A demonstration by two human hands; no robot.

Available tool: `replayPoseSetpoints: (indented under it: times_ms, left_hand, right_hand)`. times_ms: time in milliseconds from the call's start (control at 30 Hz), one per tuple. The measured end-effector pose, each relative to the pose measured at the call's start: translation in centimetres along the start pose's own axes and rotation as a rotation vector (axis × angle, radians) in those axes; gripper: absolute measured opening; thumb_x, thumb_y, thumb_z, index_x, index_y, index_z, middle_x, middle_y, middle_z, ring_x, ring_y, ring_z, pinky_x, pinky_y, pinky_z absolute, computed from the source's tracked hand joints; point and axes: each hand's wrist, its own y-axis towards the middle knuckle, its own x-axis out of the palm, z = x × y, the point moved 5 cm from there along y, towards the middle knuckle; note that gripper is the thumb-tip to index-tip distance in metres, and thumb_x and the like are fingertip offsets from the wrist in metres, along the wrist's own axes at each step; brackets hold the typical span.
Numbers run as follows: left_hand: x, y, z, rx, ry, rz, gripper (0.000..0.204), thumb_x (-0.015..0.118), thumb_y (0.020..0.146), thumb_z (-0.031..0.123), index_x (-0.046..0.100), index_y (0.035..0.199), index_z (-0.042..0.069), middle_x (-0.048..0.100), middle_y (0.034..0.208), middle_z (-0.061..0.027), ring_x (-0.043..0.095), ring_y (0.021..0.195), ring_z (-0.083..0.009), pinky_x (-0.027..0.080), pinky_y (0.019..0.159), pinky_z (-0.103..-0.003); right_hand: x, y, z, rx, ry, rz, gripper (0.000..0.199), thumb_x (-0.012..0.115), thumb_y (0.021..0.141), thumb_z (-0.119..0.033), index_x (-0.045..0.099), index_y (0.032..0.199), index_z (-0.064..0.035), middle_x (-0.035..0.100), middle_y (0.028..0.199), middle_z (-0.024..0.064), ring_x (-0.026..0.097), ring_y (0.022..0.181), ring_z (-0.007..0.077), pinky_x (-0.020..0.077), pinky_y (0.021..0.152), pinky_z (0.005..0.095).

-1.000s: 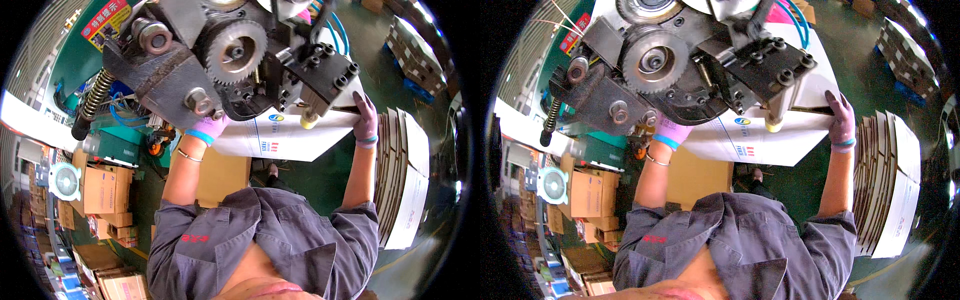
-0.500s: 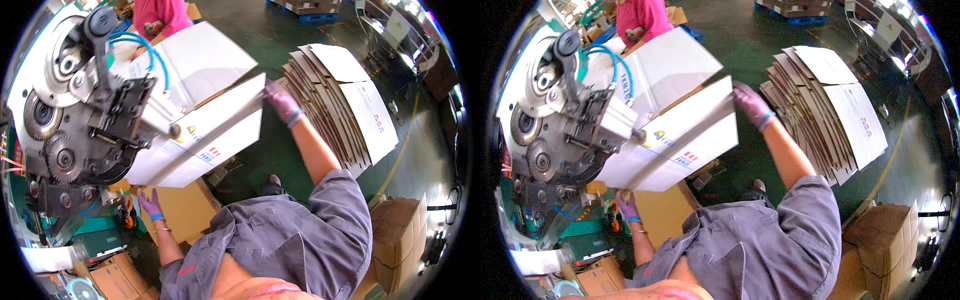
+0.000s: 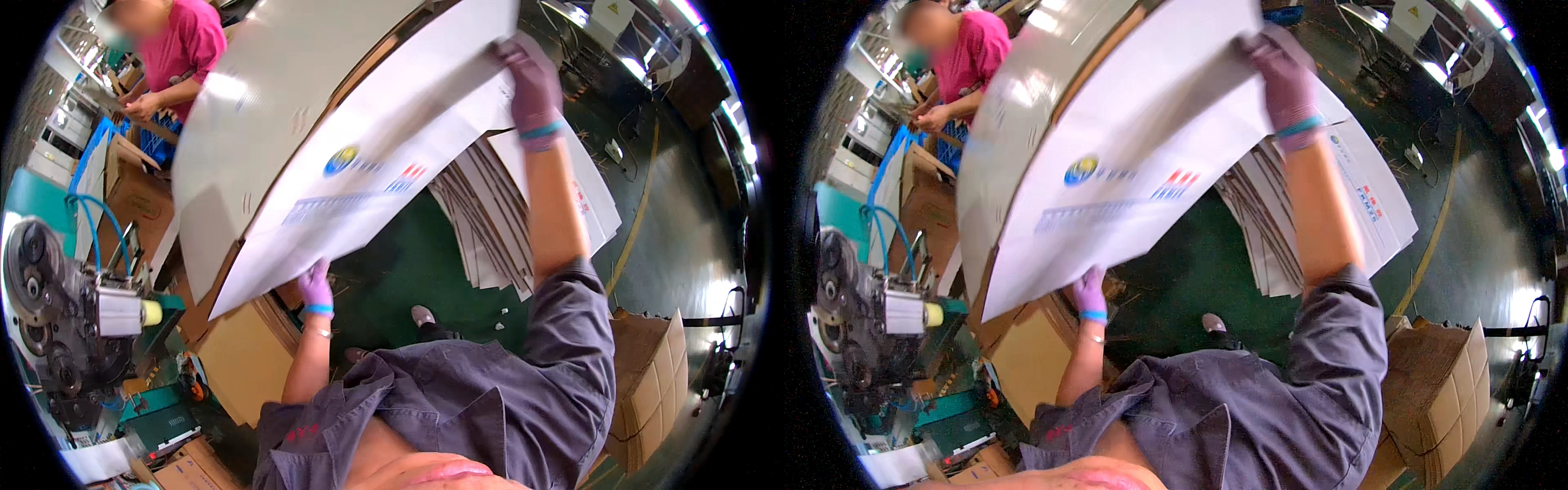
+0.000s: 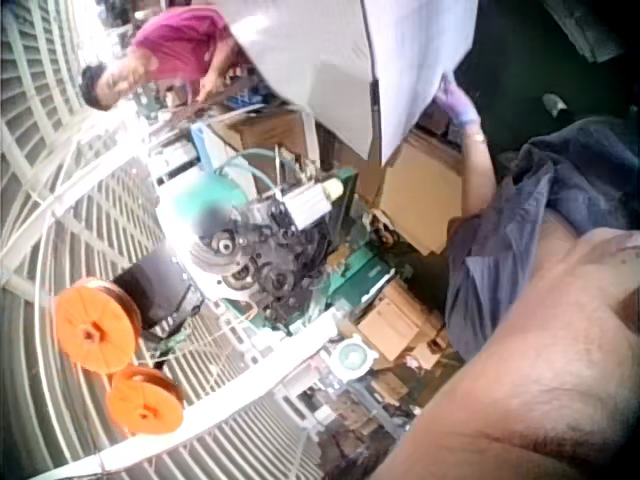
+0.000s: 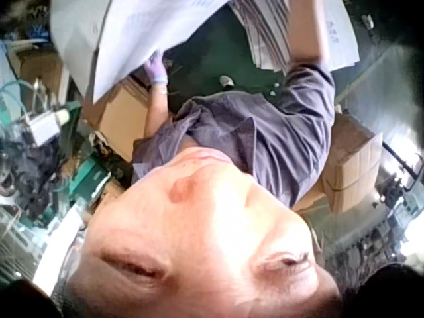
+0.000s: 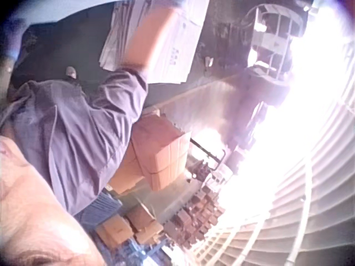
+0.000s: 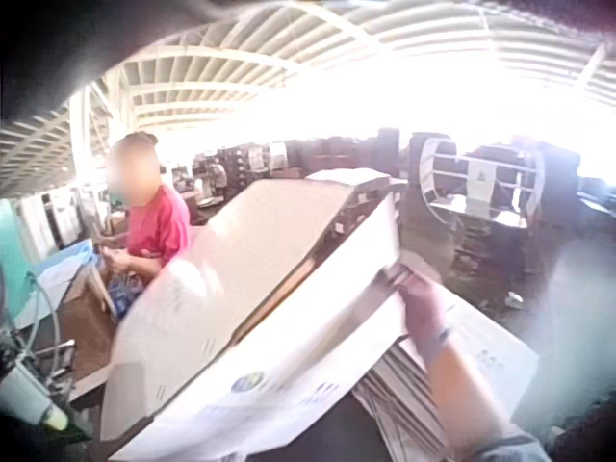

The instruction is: The person folds cardboard boxes by hand and with the assistance of a machine, placing each folded box onto a growing stack on the floor.

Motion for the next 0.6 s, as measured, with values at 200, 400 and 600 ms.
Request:
replayPoseSetpoints:
  times_ms: [200,400,600]
  left_hand:
    - [26.7,3.7,7.4,0.370,0.678,-0.411,0.028,0.061,0.089,0.032,0.069,0.095,0.005,0.060,0.069,-0.0029,0.056,0.064,-0.0152,0.047,0.061,-0.030]
    - [45.9,-4.9,0.7,0.076,0.964,-1.024,0.035,0.047,0.092,0.036,0.062,0.103,0.005,0.063,0.103,-0.0223,0.062,0.092,-0.0376,0.048,0.082,-0.044]
    - [44.5,-4.9,-11.2,-0.018,0.704,-1.137,0.052,0.055,0.087,0.033,0.047,0.127,0.001,0.061,0.111,-0.0233,0.058,0.105,-0.0360,0.045,0.091,-0.041]
  right_hand:
    - [-3.5,1.6,-12.8,-0.467,-1.280,-0.005,0.054,0.063,0.087,-0.023,0.043,0.132,-0.0025,0.047,0.131,0.0173,0.044,0.115,0.0270,0.0366,0.098,0.0375]
    - [-11.6,-9.3,-0.8,0.004,-1.557,0.004,0.089,0.069,0.078,-0.042,0.027,0.138,0.0081,0.028,0.142,0.0299,0.025,0.134,0.0415,0.0226,0.111,0.0482]
    - [-14.6,-16.0,11.0,0.308,-1.860,-0.146,0.078,0.052,0.080,-0.015,0.011,0.144,0.0060,0.016,0.150,0.0228,0.018,0.139,0.0366,0.0176,0.115,0.0433]
